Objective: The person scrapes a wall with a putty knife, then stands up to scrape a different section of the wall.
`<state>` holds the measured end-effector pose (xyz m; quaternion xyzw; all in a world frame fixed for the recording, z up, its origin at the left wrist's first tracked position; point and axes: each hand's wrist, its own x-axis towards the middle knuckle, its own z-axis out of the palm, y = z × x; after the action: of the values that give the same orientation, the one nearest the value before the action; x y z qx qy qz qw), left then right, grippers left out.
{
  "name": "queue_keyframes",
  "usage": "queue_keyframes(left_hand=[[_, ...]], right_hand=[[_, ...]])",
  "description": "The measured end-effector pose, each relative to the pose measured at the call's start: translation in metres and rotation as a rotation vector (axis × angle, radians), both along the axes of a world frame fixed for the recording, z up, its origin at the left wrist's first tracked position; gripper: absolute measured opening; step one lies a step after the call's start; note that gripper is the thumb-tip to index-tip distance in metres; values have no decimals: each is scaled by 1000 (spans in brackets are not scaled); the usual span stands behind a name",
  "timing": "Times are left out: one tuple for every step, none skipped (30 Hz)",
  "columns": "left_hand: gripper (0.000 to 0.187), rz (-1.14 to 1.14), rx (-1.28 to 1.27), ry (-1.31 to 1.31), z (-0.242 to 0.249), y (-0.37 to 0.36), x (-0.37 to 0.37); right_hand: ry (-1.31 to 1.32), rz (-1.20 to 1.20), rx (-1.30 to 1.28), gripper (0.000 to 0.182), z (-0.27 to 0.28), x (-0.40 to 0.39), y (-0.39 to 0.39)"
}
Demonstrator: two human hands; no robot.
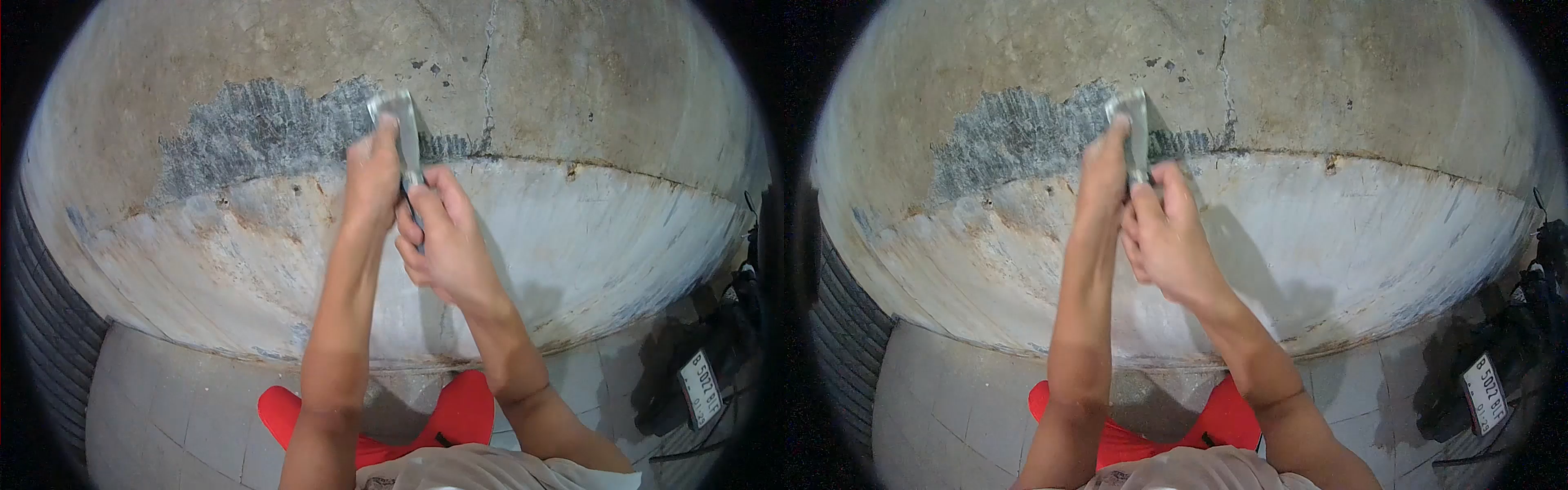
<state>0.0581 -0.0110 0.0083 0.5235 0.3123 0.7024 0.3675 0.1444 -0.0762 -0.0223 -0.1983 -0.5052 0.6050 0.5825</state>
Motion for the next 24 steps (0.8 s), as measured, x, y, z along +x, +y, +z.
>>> queue_keyframes(left_hand=[[40,0,-11,-1,9,0,-3],[41,-2,-58,5,17,1,-6],[41,-2,-103,13,21,1,-7],[42,35,-78,62,19,0,-7],[42,38,-78,60,6,4,-5],[43,30,-25,35,-11,12,-3],[43,26,29,12,-18,9,0],[43,60,18,-38,-24,6,6],[43,66,16,-34,-20,9,2],[43,23,38,-18,-12,15,-4],[42,-25,64,-4,-2,21,-8],[42,-31,-18,-28,22,5,-7],[42,-31,-15,-36,25,5,-9],[42,-40,-6,-38,27,6,-12],[42,-48,1,-35,28,7,-15],[41,-3,-55,-2,20,7,-16],[41,-2,-53,-2,6,7,-18],[41,-22,-57,16,-11,7,-19],[41,-44,-63,30,-24,4,-18],[42,-74,-129,17,-37,0,-18],[42,-78,-150,21,-45,-6,-20],[42,-110,-173,49,-44,-9,-22],[42,-143,-184,72,-36,-8,-23],[41,-177,-158,27,-23,-7,-23]], right_hand=[[17,8,31,9,7,-2,1],[15,8,24,9,10,-3,1],[1,-13,34,9,12,-4,1],[-13,-32,48,9,13,-4,0],[-15,-29,48,9,4,-2,-1],[-32,-15,34,9,-10,2,-2],[-46,1,21,10,-16,4,-1],[-44,9,23,10,-15,4,1],[-59,-1,20,11,-13,4,2],[-73,-17,19,11,-9,4,2],[-69,-19,21,11,2,2,4],[-59,-34,34,10,19,-2,5],[-54,-46,49,9,31,-6,5],[-51,-76,91,8,30,-13,3],[-53,-74,96,8,24,-15,4],[-48,-71,73,7,13,-16,6],[-44,-68,53,7,1,-16,7],[-40,-45,40,8,-14,-15,4],[-46,-46,39,8,-24,-14,3],[-49,-73,2,9,-36,-14,0],[-44,-102,-45,10,-47,-14,-8],[-43,-111,-68,11,-44,-13,-13],[-85,-111,-37,11,-33,-8,-13],[-129,-112,-7,10,-18,-3,-11]])
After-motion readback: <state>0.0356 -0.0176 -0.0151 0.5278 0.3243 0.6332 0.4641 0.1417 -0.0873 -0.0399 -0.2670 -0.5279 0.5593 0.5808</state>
